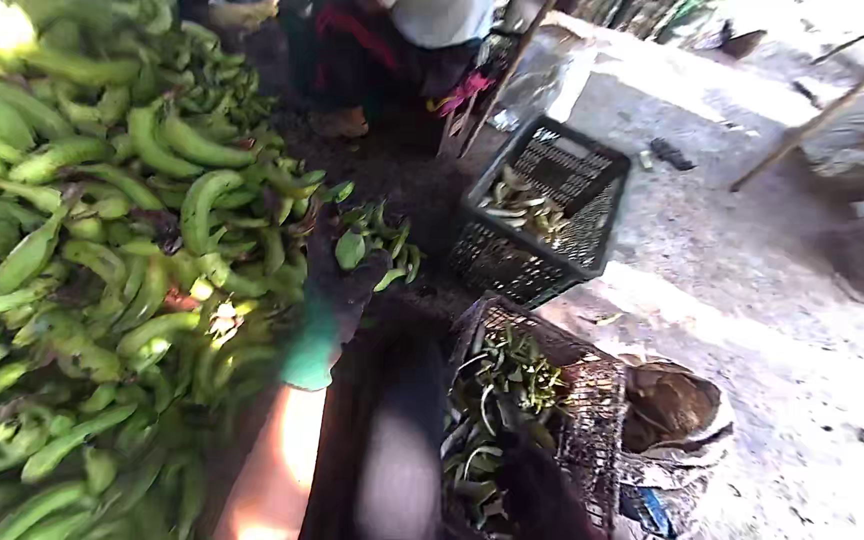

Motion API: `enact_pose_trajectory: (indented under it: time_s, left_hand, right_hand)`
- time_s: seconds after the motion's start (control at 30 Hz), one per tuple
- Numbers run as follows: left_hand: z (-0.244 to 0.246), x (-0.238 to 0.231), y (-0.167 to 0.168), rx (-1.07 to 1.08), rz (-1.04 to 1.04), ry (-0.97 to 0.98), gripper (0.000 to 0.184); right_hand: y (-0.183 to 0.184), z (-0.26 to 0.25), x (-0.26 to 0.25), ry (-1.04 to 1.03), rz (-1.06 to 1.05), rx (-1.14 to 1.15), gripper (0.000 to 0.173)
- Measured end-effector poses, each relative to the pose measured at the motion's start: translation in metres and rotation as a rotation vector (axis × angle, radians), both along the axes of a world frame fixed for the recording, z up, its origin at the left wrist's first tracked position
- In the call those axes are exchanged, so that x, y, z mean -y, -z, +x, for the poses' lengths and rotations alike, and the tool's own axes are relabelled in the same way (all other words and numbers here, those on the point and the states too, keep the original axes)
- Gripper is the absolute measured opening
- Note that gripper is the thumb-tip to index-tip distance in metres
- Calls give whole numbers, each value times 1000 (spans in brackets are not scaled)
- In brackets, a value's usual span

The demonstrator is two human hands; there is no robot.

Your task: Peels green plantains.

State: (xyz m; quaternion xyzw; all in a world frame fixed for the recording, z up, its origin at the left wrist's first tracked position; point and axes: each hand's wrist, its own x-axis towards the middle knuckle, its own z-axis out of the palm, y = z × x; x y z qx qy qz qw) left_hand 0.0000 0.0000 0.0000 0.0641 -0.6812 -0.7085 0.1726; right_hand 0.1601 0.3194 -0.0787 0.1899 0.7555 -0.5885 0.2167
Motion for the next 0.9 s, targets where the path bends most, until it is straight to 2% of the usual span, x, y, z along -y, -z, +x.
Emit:
enact_pose_trajectory:
  time_s: [0.03,0.1,0.2,0.27,0.3,0.33,0.37,0.43,0.47,0.5,0.57,0.63,0.7,0.73,0.8,0.87,0.9]
  left_hand:
    - [-7,-18,-16,-52,9,32,68]
    - [-13,-60,-35,-150,190,117,48]
    - [-1,-128,-40,-203,401,291,40]
    - [16,-170,-37,-232,352,353,43]
    - [25,-188,-35,-240,295,371,43]
    - [33,-201,-33,-245,253,399,44]
    - [43,-210,-34,-227,218,429,44]
    - [61,-214,-42,-170,222,498,48]
    - [60,-213,-45,-150,252,516,50]
    - [49,-212,-45,-141,289,529,49]
    - [28,-209,-17,3,344,549,42]
    - [20,-206,15,204,347,539,33]
    - [25,-208,15,268,351,595,28]
    - [29,-206,13,272,376,649,24]
    - [35,-205,15,270,451,732,19]
    - [41,-208,14,349,439,669,18]
    - [43,-208,11,395,362,619,21]
  right_hand:
    - [-3,0,9,10,7,0,38]
    - [-21,-7,20,10,127,-100,40]
    - [-76,-15,23,167,431,-611,46]
    - [-109,-15,20,341,523,-1012,55]
    - [-118,-11,19,394,502,-1061,52]
    - [-115,-4,18,389,480,-958,45]
    - [-101,4,15,329,437,-726,40]
    - [-50,23,-1,39,241,-122,41]
    - [-22,32,-4,5,127,-7,41]
    - [-6,38,-6,56,34,-15,40]
    - [-4,50,-12,227,-98,-161,40]
    - [-18,35,-19,274,-65,-442,47]
    - [-22,13,-30,164,145,-762,50]
    - [-23,6,-29,112,278,-833,47]
    - [-21,-6,-23,92,470,-844,36]
    - [-25,-25,-18,160,678,-837,33]
    - [-27,-37,-18,196,795,-840,34]
